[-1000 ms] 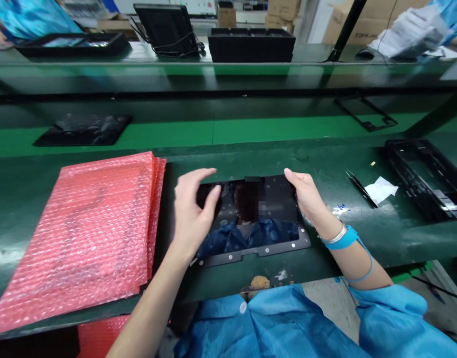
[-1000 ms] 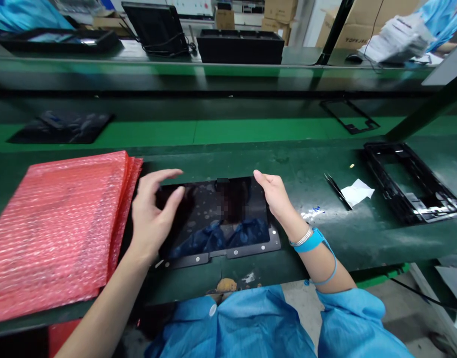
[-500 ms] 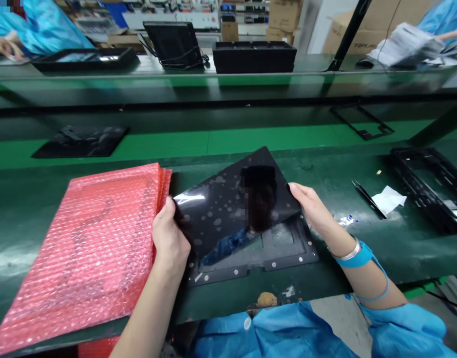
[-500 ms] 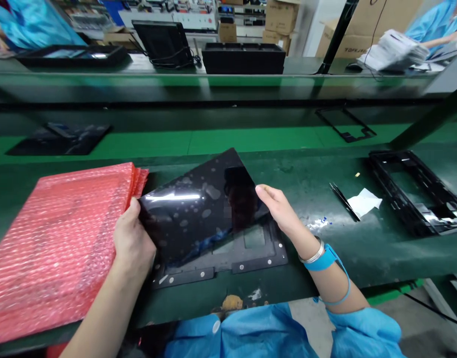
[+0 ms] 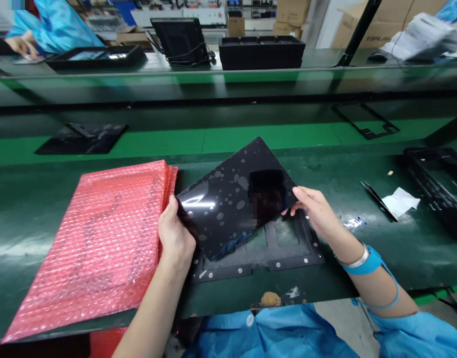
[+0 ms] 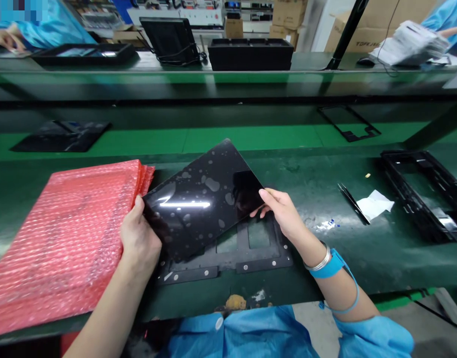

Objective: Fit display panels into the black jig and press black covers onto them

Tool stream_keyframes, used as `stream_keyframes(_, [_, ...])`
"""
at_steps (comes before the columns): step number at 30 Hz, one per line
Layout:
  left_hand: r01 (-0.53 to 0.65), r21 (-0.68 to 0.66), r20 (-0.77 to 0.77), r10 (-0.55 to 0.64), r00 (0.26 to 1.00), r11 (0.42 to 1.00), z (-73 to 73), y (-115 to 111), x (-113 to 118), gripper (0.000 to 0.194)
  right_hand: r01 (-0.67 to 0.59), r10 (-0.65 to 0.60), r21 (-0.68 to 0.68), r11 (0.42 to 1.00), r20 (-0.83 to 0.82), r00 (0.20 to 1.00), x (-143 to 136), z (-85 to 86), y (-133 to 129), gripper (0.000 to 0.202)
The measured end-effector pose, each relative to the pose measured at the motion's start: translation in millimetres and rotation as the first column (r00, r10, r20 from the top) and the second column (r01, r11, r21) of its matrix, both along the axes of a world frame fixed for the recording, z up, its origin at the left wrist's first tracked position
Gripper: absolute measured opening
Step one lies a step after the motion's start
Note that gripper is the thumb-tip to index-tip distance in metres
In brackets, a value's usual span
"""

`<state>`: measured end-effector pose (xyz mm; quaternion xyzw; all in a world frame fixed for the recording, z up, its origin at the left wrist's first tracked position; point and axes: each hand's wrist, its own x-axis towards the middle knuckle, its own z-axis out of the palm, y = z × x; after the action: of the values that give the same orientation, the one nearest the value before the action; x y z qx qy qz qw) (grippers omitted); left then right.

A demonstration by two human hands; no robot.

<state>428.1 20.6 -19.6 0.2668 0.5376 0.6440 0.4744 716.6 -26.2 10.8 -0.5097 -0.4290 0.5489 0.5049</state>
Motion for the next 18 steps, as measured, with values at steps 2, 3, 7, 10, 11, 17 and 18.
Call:
stream_keyframes(2, [-0.029, -0.003, 0.084, 0.029, 0.996, 1.0, 5.8, -1, 8, 0.037, 0.015, -0.016, -0.02, 1.0, -0.033, 0.999, 0, -1.2, 1, 0.051])
stream_keyframes(3, [-0.014, -0.008, 0.121, 0.015, 0.993, 1.0, 9.3, -1, 11, 0.037, 0.031, -0.032, -0.028, 0.999, -0.043, 0.999, 0, -2.6, 1, 0.051])
stream_keyframes(7, [0.17, -0.006, 0.113, -0.169, 0.979, 0.985, 21.7, -8, 20, 0.043, 0.155, -0.157, -0.035, 0.987, -0.062, 0.986, 7, -10.5, 4, 0.049])
stream_keyframes(10, [0.356, -0.031, 0.082, -0.352, 0.932, 0.934, 27.7, -14, 20, 0.038, 0.246, -0.247, -0.011, 0.969, -0.069, 0.967, 16, -14.9, 7, 0.049])
stream_keyframes(11, [0.433, -0.042, 0.077, -0.429, 0.9, 0.9, 29.2, -16, 21, 0.037, 0.272, -0.272, 0.002, 0.962, -0.069, 0.96, 19, -15.8, 8, 0.049])
stream_keyframes(17, [0.676, -0.068, -0.004, -0.677, 0.736, 0.734, 31.5, -23, 26, 0.036, 0.347, -0.345, 0.028, 0.937, -0.066, 0.936, 28, -19.4, 15, 0.05])
stream_keyframes(18, [0.659, -0.065, -0.014, -0.661, 0.75, 0.749, 30.2, -24, 26, 0.035, 0.339, -0.338, 0.013, 0.941, -0.064, 0.939, 28, -20.2, 16, 0.051])
